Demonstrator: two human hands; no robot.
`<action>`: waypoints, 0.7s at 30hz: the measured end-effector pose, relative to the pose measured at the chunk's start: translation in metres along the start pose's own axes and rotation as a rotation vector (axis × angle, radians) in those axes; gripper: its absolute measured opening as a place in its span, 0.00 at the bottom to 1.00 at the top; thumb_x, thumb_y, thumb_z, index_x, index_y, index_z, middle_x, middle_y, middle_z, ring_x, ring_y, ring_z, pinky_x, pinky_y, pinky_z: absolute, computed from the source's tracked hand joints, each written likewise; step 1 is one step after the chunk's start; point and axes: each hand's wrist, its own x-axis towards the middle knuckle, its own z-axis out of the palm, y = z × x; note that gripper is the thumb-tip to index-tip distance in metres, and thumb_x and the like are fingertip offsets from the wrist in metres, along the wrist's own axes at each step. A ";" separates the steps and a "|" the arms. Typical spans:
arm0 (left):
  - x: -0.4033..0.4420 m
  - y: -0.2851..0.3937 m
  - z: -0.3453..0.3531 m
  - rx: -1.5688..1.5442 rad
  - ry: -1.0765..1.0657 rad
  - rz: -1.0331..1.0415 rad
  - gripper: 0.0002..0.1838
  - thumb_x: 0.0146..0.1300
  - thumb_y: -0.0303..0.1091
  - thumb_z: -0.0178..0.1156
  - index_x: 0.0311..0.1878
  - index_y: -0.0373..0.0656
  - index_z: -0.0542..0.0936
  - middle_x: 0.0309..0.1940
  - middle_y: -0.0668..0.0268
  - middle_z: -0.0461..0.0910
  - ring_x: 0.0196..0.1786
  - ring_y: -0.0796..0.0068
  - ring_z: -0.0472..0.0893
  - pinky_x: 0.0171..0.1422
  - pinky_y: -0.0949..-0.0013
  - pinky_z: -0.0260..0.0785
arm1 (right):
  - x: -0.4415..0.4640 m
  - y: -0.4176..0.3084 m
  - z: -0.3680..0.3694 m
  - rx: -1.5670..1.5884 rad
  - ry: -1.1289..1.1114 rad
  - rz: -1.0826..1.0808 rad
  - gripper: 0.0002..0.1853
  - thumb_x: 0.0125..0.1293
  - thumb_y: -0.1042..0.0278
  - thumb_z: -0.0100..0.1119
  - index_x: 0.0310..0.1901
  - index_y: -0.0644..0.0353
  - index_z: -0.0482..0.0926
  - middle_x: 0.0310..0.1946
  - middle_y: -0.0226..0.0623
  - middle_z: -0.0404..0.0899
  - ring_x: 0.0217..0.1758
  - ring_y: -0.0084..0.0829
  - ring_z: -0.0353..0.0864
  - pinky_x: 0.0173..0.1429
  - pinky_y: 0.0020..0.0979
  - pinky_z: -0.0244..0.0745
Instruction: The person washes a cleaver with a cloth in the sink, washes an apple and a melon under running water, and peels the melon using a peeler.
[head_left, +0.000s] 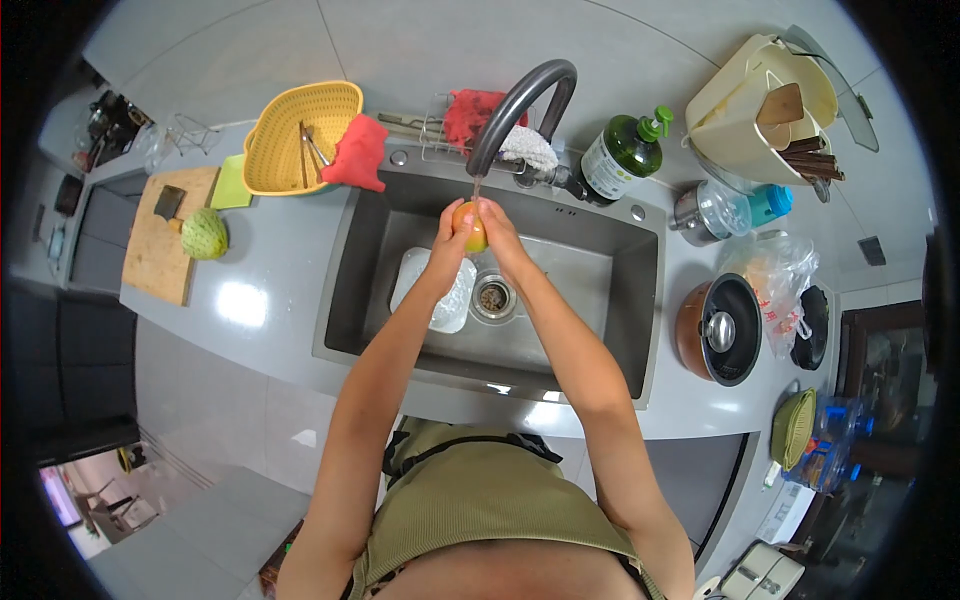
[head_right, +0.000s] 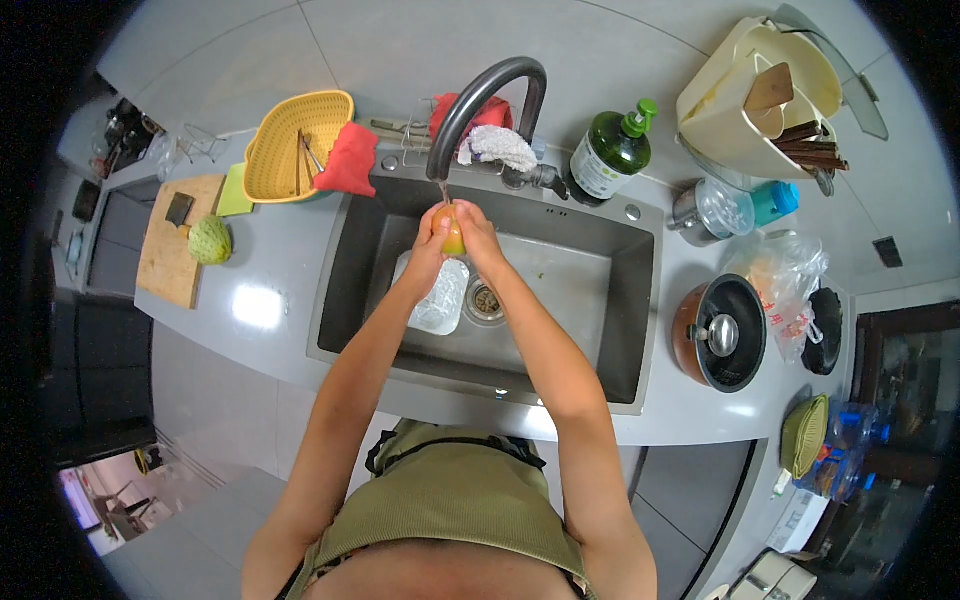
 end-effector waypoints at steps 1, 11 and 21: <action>0.002 -0.003 -0.003 -0.057 0.000 -0.122 0.28 0.70 0.57 0.42 0.63 0.47 0.62 0.52 0.61 0.71 0.53 0.70 0.74 0.52 0.64 0.72 | 0.000 0.000 0.001 -0.011 -0.021 0.019 0.19 0.69 0.57 0.52 0.57 0.56 0.73 0.51 0.33 0.74 0.59 0.27 0.69 0.60 0.27 0.65; 0.003 -0.013 0.003 0.251 0.230 0.167 0.31 0.69 0.58 0.42 0.60 0.39 0.63 0.40 0.58 0.77 0.43 0.69 0.79 0.44 0.68 0.74 | 0.016 0.013 0.027 0.003 0.219 -0.154 0.10 0.65 0.65 0.57 0.42 0.62 0.79 0.31 0.31 0.77 0.36 0.27 0.77 0.44 0.26 0.72; 0.008 0.011 -0.017 -0.249 0.082 -0.524 0.35 0.65 0.69 0.33 0.42 0.44 0.73 0.31 0.63 0.76 0.27 0.72 0.77 0.23 0.68 0.69 | 0.000 0.015 0.020 -0.071 -0.010 -0.248 0.16 0.66 0.56 0.57 0.50 0.56 0.76 0.34 0.31 0.78 0.33 0.21 0.76 0.38 0.25 0.75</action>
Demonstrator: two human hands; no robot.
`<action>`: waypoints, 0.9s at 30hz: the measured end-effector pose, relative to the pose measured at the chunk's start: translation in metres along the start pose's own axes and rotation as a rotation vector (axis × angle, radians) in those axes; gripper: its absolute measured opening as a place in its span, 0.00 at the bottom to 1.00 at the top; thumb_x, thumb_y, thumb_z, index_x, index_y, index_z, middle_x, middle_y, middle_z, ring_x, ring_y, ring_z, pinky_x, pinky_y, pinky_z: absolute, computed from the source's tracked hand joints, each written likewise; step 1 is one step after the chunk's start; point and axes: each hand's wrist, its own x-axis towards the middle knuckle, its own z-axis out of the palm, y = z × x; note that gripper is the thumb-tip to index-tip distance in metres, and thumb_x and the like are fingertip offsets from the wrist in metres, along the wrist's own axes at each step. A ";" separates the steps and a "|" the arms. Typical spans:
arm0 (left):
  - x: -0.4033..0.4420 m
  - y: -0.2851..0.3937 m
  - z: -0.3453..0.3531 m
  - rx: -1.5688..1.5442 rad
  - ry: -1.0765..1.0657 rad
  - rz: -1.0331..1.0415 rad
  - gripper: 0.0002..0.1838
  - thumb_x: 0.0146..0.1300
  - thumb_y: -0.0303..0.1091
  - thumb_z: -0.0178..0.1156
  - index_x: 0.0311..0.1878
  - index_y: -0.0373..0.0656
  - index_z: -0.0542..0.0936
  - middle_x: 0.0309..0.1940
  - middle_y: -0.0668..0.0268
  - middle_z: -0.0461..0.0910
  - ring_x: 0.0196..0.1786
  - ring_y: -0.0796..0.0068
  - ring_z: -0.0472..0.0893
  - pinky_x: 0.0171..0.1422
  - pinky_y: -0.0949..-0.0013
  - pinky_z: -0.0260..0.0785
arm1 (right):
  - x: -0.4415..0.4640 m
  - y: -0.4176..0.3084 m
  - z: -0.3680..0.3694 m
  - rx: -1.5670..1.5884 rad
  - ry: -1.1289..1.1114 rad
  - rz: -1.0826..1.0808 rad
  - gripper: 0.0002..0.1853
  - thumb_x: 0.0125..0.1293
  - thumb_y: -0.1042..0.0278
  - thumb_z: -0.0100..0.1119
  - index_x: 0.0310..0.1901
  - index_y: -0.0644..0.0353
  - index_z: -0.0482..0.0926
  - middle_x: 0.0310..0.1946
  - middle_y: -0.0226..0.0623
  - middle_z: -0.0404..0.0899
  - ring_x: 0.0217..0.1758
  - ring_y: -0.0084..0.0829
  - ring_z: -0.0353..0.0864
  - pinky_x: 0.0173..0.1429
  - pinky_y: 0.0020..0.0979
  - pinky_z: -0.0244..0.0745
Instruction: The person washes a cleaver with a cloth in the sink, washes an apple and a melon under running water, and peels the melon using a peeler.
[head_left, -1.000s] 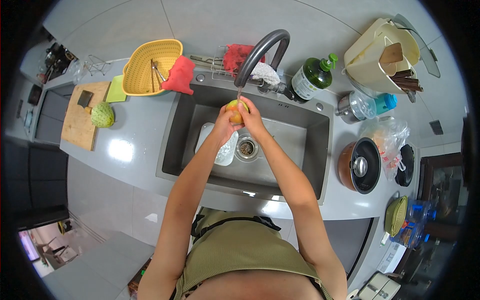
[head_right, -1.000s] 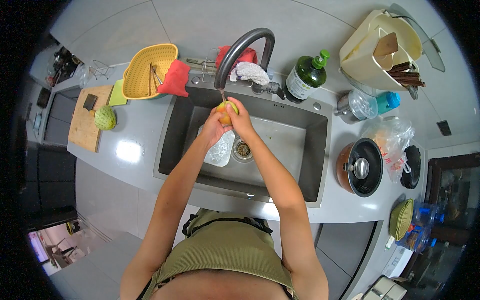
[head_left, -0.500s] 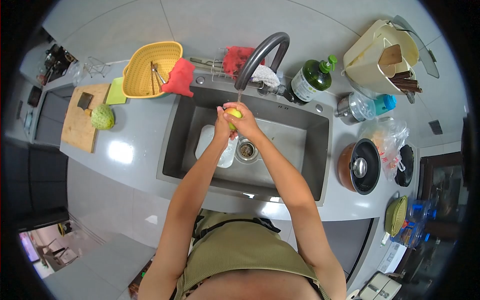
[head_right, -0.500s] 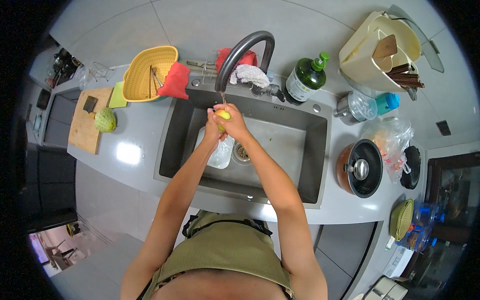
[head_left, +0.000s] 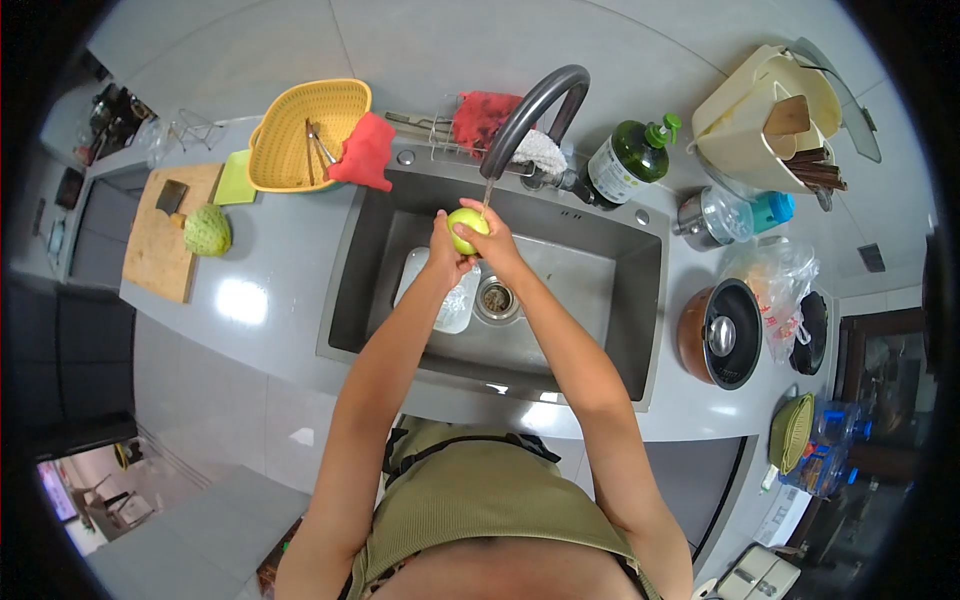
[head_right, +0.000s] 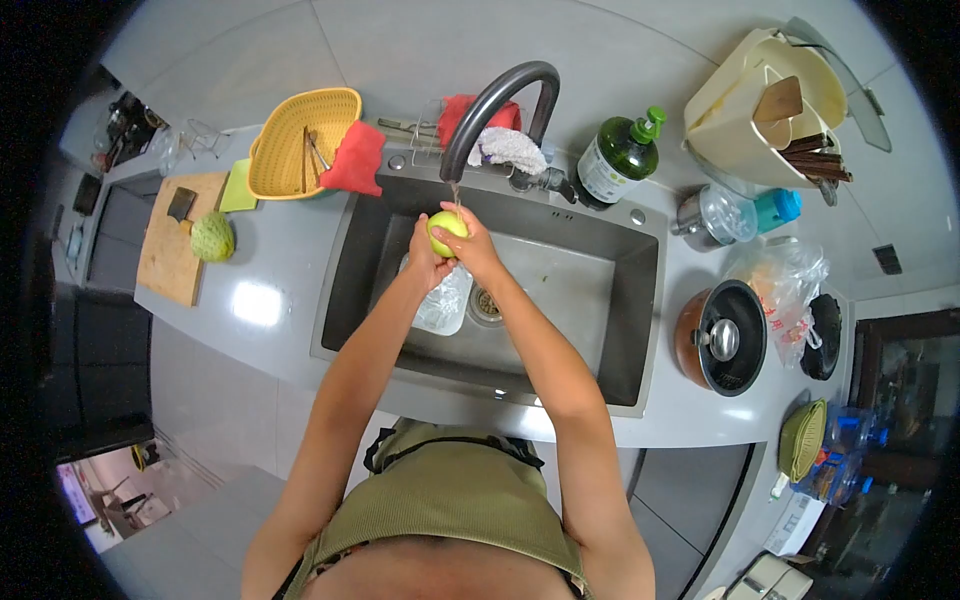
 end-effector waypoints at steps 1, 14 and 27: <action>0.000 0.000 0.000 -0.028 0.035 -0.063 0.38 0.64 0.71 0.31 0.41 0.43 0.74 0.33 0.61 0.77 0.28 0.71 0.78 0.25 0.68 0.70 | -0.005 0.005 0.001 -0.028 0.015 -0.035 0.16 0.66 0.56 0.57 0.50 0.56 0.76 0.35 0.31 0.78 0.33 0.21 0.76 0.37 0.25 0.75; -0.012 -0.012 0.013 -0.071 0.052 0.143 0.34 0.64 0.69 0.36 0.39 0.42 0.68 0.21 0.67 0.70 0.11 0.79 0.64 0.10 0.76 0.54 | 0.005 0.005 -0.006 0.147 0.017 0.096 0.19 0.68 0.52 0.52 0.51 0.58 0.76 0.37 0.33 0.78 0.37 0.23 0.76 0.41 0.25 0.72; -0.009 -0.026 0.032 0.262 0.311 0.535 0.31 0.62 0.54 0.58 0.58 0.38 0.65 0.50 0.54 0.72 0.50 0.65 0.75 0.50 0.67 0.72 | 0.000 0.002 -0.005 0.277 0.265 0.161 0.18 0.71 0.61 0.41 0.45 0.64 0.79 0.39 0.37 0.79 0.40 0.26 0.77 0.45 0.28 0.73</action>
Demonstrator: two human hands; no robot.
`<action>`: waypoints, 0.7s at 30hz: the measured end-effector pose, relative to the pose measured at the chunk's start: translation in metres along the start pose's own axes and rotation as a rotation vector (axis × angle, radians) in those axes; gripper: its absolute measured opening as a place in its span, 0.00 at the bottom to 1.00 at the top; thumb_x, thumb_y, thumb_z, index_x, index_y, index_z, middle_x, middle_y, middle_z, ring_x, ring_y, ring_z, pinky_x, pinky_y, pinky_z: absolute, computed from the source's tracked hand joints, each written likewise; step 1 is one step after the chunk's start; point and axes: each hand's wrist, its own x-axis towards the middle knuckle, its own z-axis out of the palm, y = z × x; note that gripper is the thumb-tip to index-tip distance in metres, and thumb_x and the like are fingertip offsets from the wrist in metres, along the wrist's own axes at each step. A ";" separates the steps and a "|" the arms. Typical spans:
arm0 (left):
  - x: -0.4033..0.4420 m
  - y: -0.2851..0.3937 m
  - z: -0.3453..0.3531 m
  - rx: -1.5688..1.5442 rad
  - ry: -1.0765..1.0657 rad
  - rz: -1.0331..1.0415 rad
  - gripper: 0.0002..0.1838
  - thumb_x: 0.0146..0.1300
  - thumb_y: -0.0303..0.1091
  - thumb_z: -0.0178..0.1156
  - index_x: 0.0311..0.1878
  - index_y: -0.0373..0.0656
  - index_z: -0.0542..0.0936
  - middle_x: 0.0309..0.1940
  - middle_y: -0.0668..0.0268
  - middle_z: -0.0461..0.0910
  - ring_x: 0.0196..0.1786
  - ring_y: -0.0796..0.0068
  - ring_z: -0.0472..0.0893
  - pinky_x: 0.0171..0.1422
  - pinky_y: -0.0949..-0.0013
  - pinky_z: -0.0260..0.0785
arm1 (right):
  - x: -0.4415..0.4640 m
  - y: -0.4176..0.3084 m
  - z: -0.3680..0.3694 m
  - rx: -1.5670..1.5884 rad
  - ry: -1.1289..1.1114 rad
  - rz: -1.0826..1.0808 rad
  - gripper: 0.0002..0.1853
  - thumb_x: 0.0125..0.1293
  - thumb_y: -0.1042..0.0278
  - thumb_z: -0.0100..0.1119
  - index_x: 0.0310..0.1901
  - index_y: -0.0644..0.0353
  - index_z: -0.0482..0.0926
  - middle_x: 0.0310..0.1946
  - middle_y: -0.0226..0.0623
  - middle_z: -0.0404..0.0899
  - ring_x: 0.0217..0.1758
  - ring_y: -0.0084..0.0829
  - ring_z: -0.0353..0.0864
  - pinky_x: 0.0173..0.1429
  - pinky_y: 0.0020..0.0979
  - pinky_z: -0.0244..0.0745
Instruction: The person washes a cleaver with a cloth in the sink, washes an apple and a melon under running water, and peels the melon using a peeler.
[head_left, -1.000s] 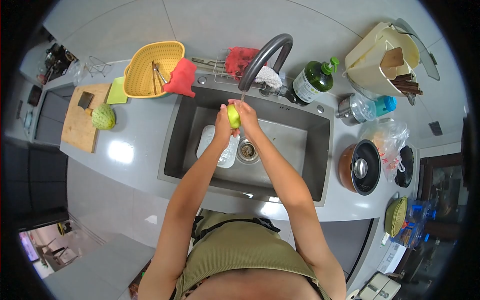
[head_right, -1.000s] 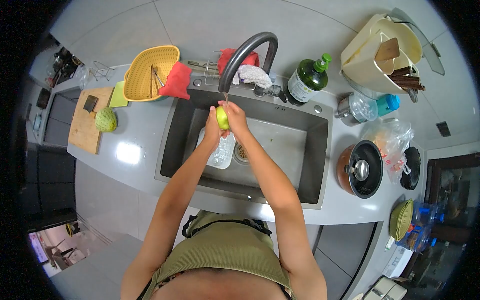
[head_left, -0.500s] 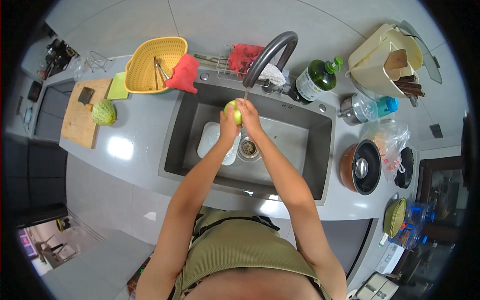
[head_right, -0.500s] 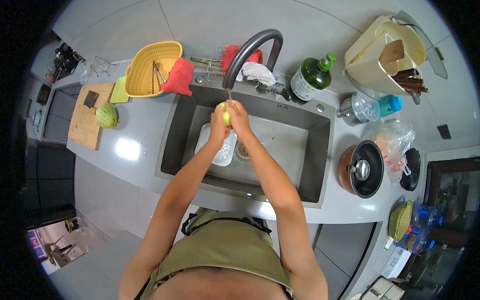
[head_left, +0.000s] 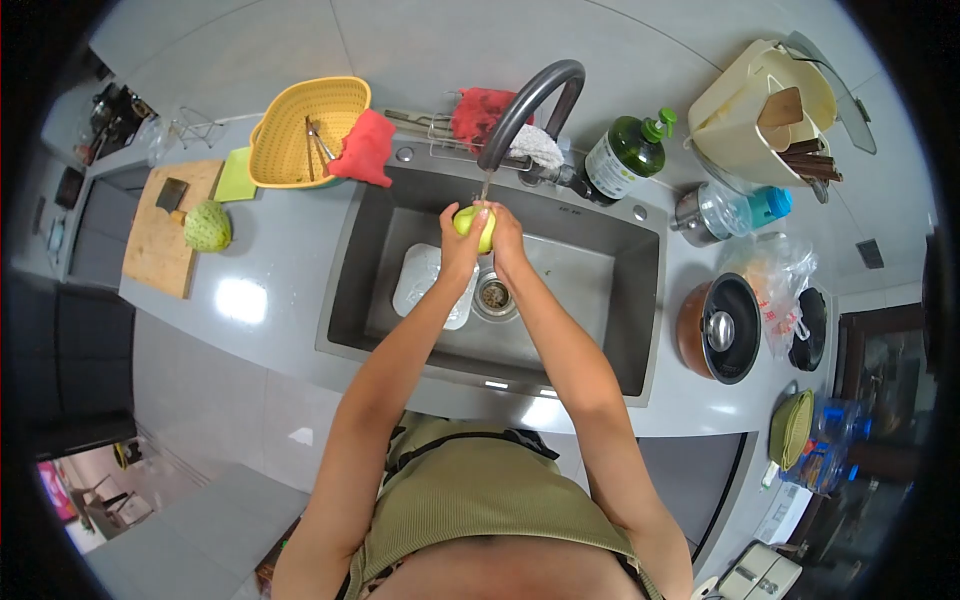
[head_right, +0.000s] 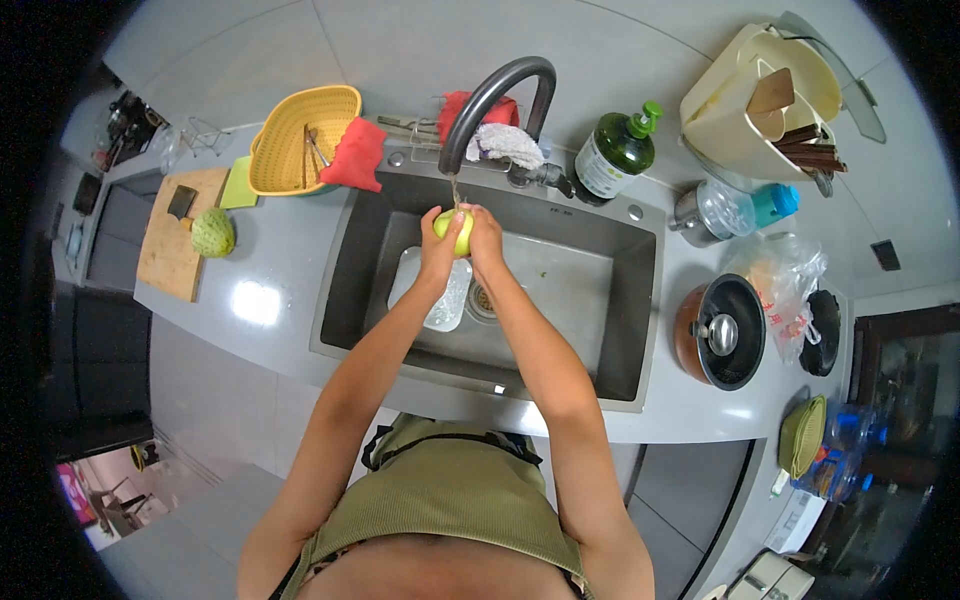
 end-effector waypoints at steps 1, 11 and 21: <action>-0.001 0.002 -0.001 0.039 -0.033 0.066 0.31 0.61 0.51 0.60 0.58 0.38 0.65 0.49 0.55 0.72 0.50 0.66 0.74 0.52 0.67 0.70 | 0.000 -0.003 -0.001 -0.052 -0.004 -0.014 0.17 0.70 0.62 0.41 0.45 0.64 0.79 0.39 0.38 0.79 0.41 0.27 0.77 0.47 0.29 0.72; -0.009 0.065 0.003 0.028 0.101 0.283 0.26 0.60 0.41 0.63 0.55 0.36 0.68 0.47 0.55 0.73 0.50 0.67 0.74 0.55 0.67 0.66 | -0.029 -0.085 0.025 -0.467 -0.060 -0.791 0.14 0.68 0.64 0.51 0.45 0.68 0.78 0.40 0.42 0.78 0.47 0.39 0.74 0.54 0.35 0.66; -0.008 0.095 -0.001 -0.013 0.123 0.371 0.26 0.60 0.42 0.63 0.54 0.36 0.68 0.47 0.56 0.73 0.50 0.67 0.74 0.56 0.67 0.66 | -0.028 -0.098 0.049 -0.555 -0.044 -0.885 0.14 0.64 0.61 0.58 0.36 0.68 0.79 0.34 0.42 0.79 0.41 0.39 0.74 0.48 0.36 0.67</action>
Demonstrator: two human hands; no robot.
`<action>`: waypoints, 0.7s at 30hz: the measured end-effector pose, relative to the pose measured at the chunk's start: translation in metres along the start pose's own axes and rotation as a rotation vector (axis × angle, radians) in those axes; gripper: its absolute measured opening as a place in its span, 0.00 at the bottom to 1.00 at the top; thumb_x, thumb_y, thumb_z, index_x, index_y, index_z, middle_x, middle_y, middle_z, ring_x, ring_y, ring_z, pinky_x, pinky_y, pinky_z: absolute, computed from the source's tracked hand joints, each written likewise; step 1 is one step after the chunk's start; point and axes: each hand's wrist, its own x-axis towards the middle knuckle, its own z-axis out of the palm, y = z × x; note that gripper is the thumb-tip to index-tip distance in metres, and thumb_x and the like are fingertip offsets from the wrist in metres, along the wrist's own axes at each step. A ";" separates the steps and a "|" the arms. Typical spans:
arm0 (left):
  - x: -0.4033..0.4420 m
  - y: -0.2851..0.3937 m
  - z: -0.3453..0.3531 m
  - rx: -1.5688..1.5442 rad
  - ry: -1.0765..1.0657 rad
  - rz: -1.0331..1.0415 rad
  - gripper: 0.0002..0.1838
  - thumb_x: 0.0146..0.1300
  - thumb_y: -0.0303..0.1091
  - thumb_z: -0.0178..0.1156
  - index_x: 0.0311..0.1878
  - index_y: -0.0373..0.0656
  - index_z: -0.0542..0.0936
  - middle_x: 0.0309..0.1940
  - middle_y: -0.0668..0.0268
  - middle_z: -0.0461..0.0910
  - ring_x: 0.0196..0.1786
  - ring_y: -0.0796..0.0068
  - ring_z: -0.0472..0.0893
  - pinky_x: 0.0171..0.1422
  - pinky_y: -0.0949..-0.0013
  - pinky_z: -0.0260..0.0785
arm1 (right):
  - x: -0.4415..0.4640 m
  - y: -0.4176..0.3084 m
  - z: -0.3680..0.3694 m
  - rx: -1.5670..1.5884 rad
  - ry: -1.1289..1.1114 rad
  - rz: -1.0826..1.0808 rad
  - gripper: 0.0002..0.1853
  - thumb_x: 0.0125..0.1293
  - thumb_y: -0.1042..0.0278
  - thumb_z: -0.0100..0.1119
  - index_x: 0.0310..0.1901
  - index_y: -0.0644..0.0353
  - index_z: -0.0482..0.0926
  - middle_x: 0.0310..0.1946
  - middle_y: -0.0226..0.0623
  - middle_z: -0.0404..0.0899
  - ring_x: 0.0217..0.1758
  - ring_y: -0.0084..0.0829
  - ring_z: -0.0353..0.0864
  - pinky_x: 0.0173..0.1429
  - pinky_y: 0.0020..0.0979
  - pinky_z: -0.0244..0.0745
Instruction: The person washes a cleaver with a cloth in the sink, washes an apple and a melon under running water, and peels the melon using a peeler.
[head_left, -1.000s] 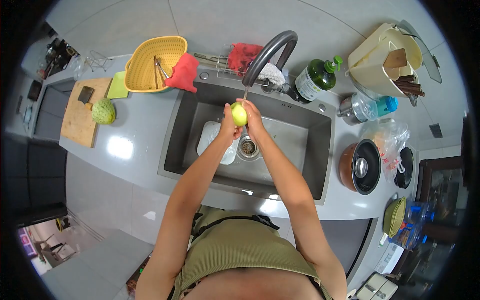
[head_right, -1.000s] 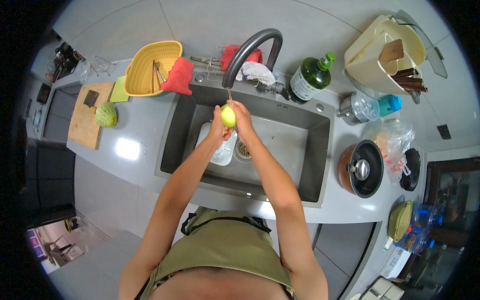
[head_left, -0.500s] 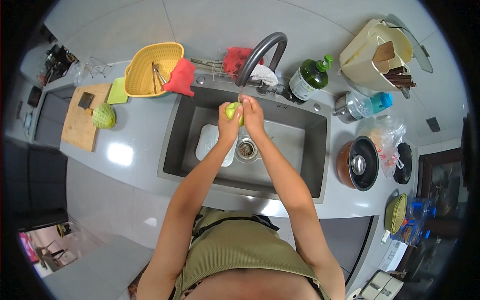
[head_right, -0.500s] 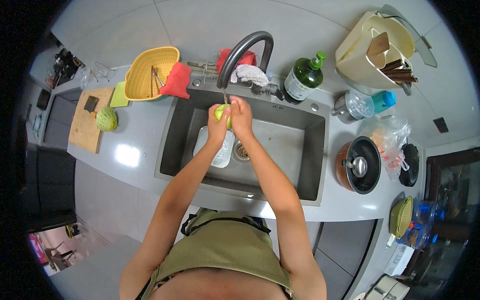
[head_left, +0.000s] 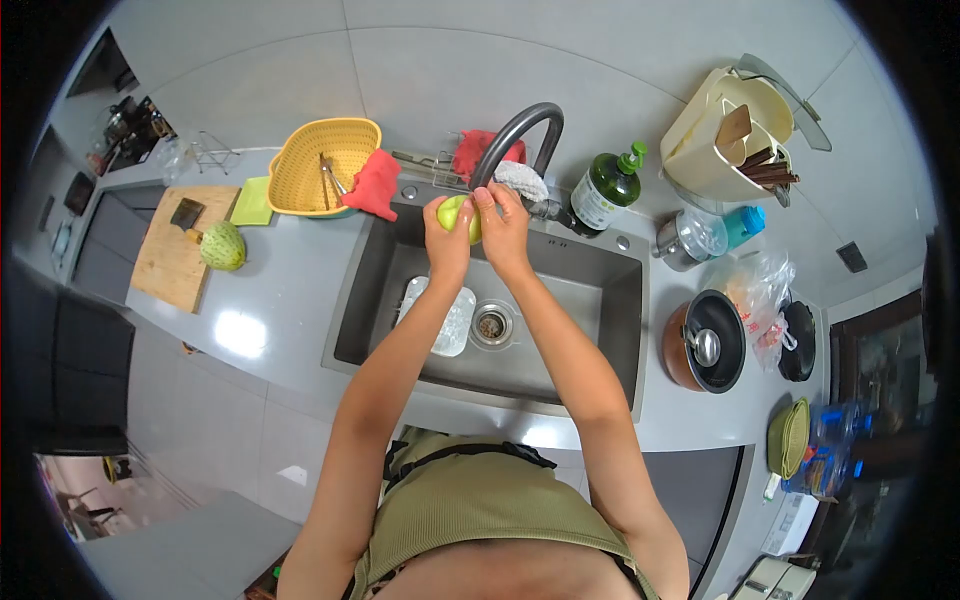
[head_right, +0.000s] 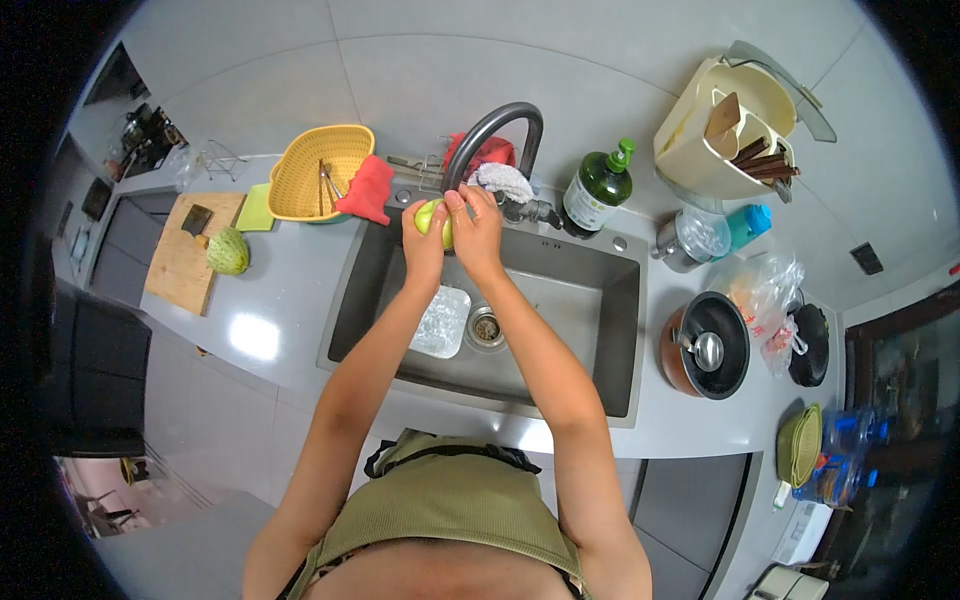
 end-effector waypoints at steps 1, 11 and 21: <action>0.001 -0.003 -0.001 0.002 0.000 0.011 0.26 0.60 0.42 0.63 0.54 0.36 0.68 0.47 0.56 0.72 0.50 0.67 0.74 0.56 0.67 0.66 | 0.001 -0.001 0.002 -0.007 0.000 -0.002 0.14 0.64 0.61 0.58 0.36 0.67 0.79 0.34 0.42 0.79 0.41 0.38 0.74 0.48 0.36 0.67; 0.004 -0.001 -0.014 -0.060 -0.002 -0.147 0.25 0.61 0.46 0.61 0.53 0.38 0.68 0.46 0.58 0.73 0.45 0.67 0.76 0.49 0.64 0.70 | 0.005 0.012 0.021 0.115 -0.003 0.142 0.16 0.67 0.59 0.55 0.41 0.68 0.79 0.37 0.41 0.80 0.45 0.33 0.76 0.51 0.32 0.69; 0.007 -0.084 -0.027 -0.541 -0.424 -0.797 0.29 0.66 0.64 0.45 0.50 0.45 0.71 0.38 0.62 0.76 0.41 0.69 0.78 0.36 0.66 0.76 | -0.050 0.069 0.009 0.480 -0.178 0.652 0.21 0.72 0.53 0.47 0.55 0.62 0.75 0.47 0.35 0.78 0.48 0.24 0.75 0.53 0.26 0.70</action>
